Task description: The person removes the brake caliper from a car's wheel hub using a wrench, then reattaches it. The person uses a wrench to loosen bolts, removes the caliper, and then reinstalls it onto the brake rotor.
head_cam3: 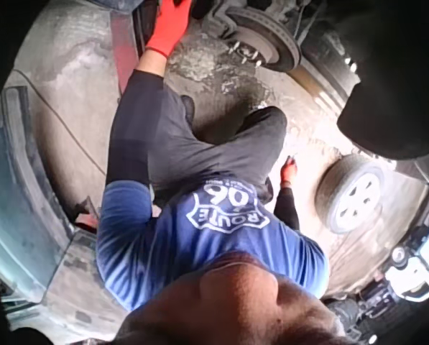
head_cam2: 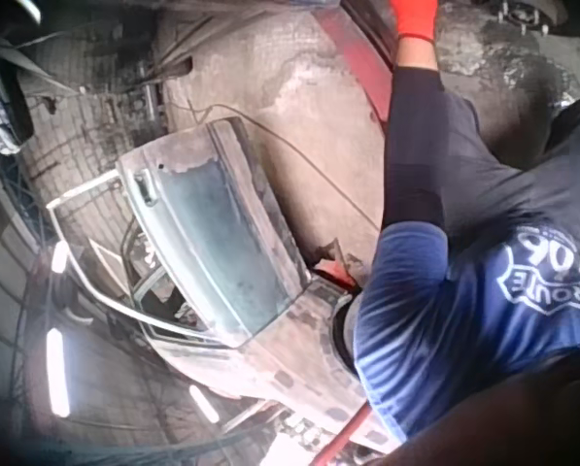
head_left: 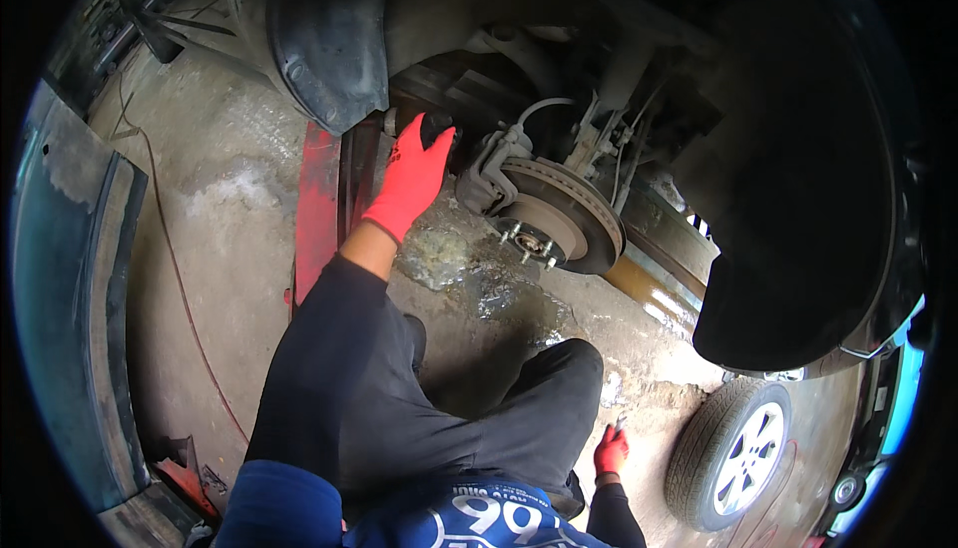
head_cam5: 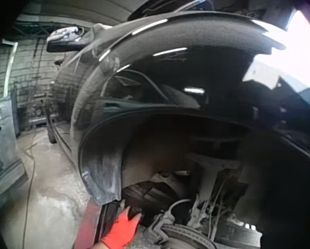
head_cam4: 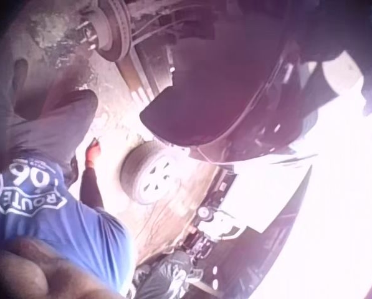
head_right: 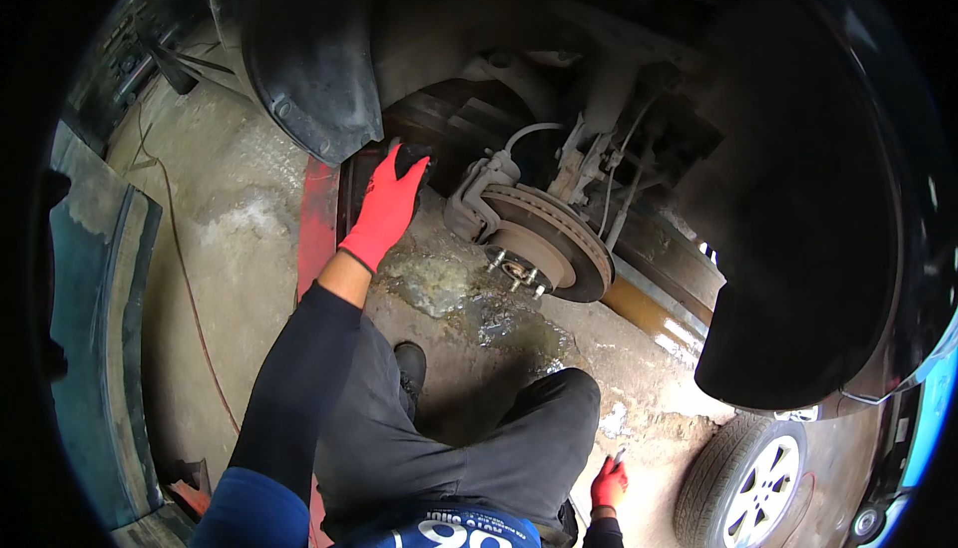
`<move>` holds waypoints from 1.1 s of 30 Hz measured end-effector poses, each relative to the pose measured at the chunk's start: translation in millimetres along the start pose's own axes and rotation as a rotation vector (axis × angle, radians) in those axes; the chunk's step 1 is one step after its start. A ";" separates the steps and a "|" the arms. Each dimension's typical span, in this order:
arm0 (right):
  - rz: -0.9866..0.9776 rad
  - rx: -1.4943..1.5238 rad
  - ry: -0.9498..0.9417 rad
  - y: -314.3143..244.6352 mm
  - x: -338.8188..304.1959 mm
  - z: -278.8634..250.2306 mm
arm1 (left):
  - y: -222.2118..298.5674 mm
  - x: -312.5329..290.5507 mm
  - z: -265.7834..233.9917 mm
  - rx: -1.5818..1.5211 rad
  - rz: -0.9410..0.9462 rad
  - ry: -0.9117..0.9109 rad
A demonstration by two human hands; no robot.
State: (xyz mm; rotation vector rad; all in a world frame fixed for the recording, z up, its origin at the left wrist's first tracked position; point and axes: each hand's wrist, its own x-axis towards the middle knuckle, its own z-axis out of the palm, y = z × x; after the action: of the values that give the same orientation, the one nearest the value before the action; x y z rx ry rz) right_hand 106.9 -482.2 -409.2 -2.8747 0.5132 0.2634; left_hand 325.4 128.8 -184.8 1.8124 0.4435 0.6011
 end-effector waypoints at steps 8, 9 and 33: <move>-1.093 0.219 0.308 -317.9 39.3 -200.5 | 110.1 -80.3 15.7 -0.122 0.100 -0.707; -1.189 0.208 0.218 -348.9 29.5 -214.9 | 108.9 -90.3 19.7 -0.104 0.200 -0.728; -0.674 1.050 -0.973 -451.9 48.6 33.0 | -87.3 5.2 -63.7 0.460 0.231 -0.596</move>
State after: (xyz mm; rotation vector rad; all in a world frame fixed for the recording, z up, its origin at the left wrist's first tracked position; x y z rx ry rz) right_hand 309.1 -75.5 -373.0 -1.4843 -0.4030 0.8571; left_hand 290.9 207.1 -251.0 2.3864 -0.0453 0.0844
